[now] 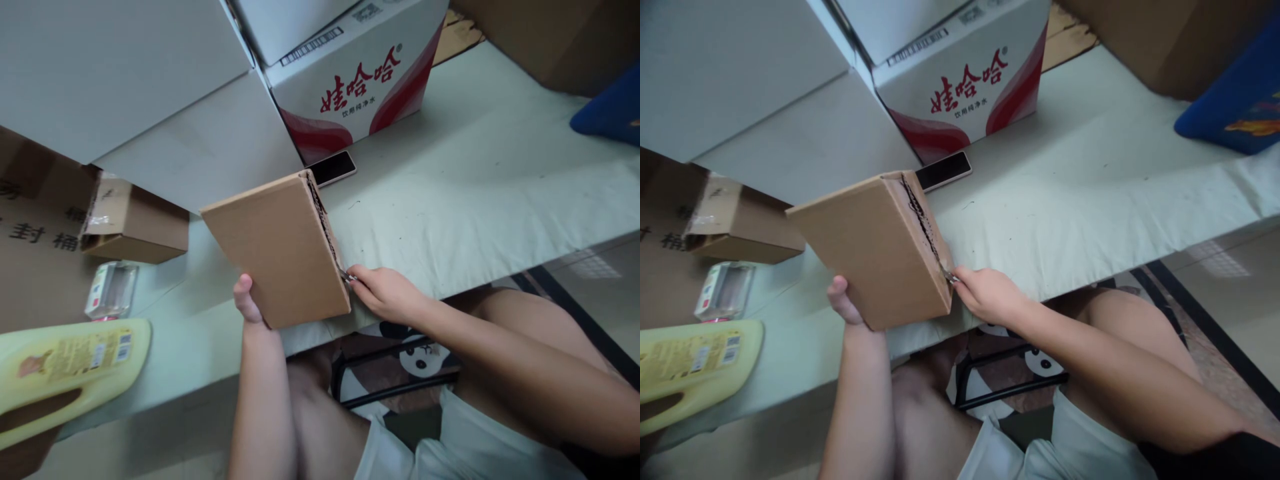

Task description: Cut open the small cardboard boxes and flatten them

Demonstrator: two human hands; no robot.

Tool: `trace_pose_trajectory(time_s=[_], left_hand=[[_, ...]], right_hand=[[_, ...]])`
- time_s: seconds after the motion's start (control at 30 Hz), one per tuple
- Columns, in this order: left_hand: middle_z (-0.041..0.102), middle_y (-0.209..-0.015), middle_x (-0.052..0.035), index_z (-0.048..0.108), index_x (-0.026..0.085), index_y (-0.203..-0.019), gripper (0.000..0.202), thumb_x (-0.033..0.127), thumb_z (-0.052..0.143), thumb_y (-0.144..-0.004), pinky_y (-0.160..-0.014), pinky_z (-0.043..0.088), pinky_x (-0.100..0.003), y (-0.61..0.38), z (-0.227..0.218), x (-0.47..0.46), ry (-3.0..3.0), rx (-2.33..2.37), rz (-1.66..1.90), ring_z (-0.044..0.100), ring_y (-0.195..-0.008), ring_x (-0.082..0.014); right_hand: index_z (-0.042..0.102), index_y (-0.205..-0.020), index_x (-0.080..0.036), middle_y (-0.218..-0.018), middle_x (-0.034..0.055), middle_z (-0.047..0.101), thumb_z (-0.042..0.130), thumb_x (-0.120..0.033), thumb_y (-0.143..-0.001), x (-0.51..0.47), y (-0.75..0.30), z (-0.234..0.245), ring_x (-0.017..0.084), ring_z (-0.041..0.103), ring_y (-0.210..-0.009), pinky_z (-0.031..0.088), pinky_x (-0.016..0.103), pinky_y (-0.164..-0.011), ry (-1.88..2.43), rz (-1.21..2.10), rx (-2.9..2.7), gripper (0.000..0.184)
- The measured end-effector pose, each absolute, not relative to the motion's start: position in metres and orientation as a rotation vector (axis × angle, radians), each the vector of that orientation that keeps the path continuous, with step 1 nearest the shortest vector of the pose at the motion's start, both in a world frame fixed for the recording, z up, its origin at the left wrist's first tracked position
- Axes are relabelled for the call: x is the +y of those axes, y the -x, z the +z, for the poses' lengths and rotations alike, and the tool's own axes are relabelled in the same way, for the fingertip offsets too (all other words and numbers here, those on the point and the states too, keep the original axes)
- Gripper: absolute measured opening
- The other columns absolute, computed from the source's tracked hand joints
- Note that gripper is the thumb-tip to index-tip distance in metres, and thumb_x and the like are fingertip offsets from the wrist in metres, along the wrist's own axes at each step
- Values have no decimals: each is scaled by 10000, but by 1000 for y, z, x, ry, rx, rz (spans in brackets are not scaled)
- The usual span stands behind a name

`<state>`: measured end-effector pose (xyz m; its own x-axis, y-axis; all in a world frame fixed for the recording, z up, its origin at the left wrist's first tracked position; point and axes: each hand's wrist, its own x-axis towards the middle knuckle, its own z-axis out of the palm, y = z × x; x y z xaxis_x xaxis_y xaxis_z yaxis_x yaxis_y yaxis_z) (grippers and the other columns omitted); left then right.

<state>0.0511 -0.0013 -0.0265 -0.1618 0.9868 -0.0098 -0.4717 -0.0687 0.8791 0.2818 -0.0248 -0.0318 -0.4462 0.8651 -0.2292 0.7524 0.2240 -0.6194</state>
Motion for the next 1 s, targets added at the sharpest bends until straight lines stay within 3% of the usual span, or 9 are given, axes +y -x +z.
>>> trace_pose_trajectory(time_s=[0.37,0.73,1.0], left_hand=[[724,-1131,-48,657,285,-1170,495,524,658,-735,-879,553,-366,-54,-27,-1,-788,937,1569,649,-1122,-276],[706,-1192,-51,653,295,-1209,530,527,660,-732,-881,559,-392,-55,-28,-1,-773,943,1574,631,-1150,-294],[724,-1130,-34,659,335,-1174,478,545,645,-746,-881,568,-439,-54,-28,-2,-811,971,1557,652,-1115,-306]], right_hand=[[578,-1138,-174,-803,88,726,305,-324,-992,-25,-281,-31,208,626,-676,324,293,-603,1552,1047,-2290,344],[578,-1157,-168,-820,89,730,306,-315,-985,-25,-280,-32,206,634,-694,333,290,-615,1564,1056,-2284,354],[576,-1129,-168,-790,80,723,306,-305,-980,-26,-280,-33,196,612,-660,310,291,-598,1567,1034,-2283,337]])
